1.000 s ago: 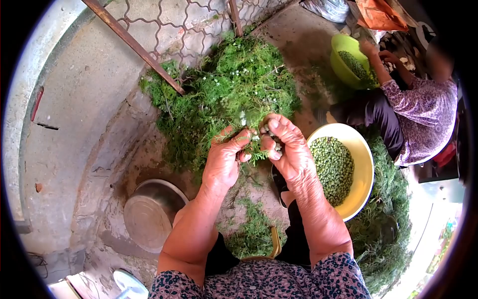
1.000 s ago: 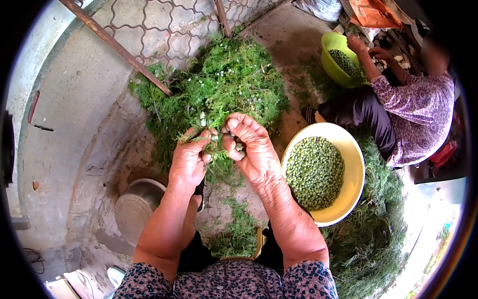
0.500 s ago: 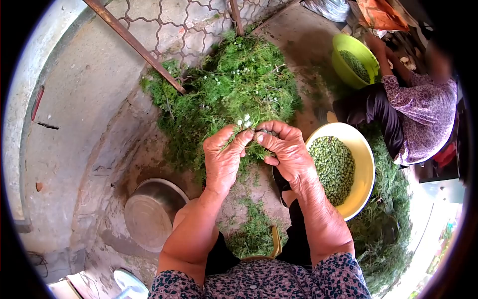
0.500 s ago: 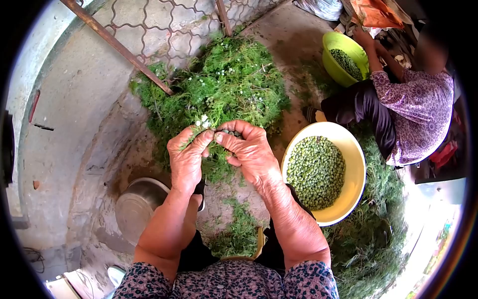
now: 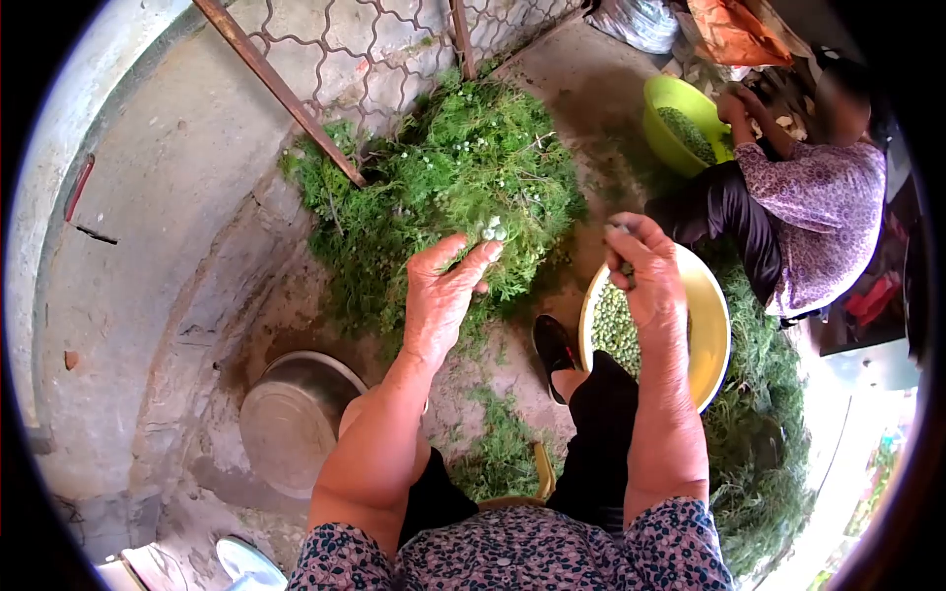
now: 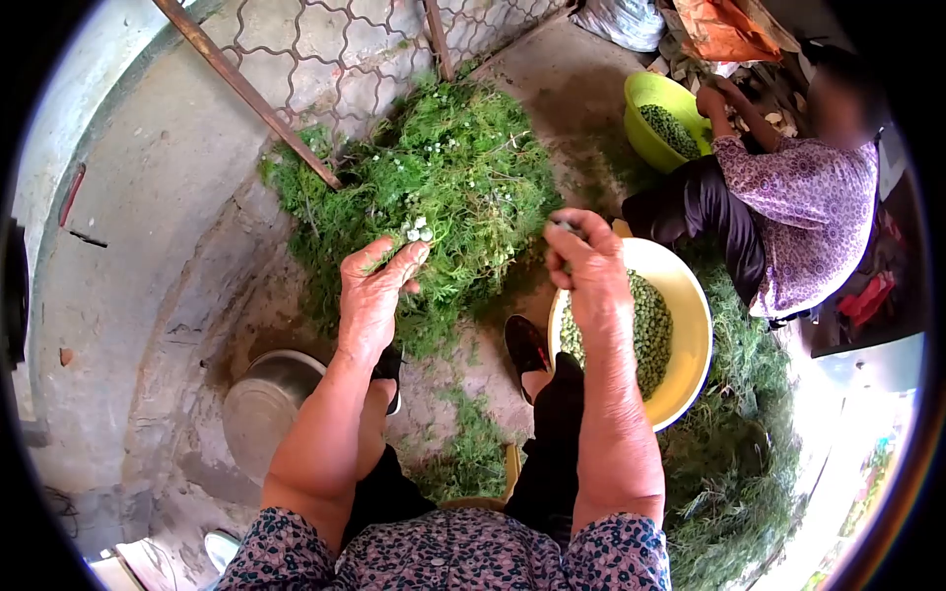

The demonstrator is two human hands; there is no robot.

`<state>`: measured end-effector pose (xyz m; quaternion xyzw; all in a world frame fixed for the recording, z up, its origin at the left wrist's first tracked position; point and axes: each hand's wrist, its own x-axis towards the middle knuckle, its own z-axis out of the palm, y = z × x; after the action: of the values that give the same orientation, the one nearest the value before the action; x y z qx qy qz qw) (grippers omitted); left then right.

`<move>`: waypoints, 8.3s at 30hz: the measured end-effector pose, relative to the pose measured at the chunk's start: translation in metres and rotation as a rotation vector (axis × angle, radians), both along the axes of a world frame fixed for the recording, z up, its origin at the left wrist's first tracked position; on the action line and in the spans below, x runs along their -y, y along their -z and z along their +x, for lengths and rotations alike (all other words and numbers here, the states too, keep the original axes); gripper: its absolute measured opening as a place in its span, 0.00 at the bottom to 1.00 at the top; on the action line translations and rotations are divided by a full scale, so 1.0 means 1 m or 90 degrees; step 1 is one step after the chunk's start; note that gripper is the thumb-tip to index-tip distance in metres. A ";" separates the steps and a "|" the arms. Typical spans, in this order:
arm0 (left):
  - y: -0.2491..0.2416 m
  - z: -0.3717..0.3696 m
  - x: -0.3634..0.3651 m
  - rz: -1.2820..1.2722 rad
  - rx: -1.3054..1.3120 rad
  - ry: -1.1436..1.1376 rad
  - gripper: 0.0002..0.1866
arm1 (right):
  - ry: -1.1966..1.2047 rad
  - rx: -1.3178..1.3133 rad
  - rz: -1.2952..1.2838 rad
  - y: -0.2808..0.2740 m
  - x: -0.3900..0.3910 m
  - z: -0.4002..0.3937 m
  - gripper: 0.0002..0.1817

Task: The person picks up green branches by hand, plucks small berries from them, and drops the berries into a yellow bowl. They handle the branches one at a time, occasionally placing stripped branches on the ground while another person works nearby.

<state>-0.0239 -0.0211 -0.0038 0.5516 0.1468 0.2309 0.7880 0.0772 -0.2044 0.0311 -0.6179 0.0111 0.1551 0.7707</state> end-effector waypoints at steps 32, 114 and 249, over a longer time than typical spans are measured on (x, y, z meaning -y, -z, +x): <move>-0.055 -0.179 0.114 0.266 0.012 0.172 0.07 | -0.183 0.602 -0.233 -0.060 0.083 -0.212 0.21; 0.048 -0.156 0.018 -0.632 0.109 0.058 0.09 | -0.351 0.073 -0.352 -0.001 0.208 -0.206 0.09; 0.010 -0.015 -0.016 -0.036 0.019 0.028 0.04 | -0.249 0.200 -0.126 0.022 -0.074 -0.042 0.22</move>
<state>-0.0391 -0.0048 -0.0136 0.5289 0.1292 0.2173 0.8101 0.0348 -0.1300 0.0087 -0.6970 -0.2134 0.2013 0.6544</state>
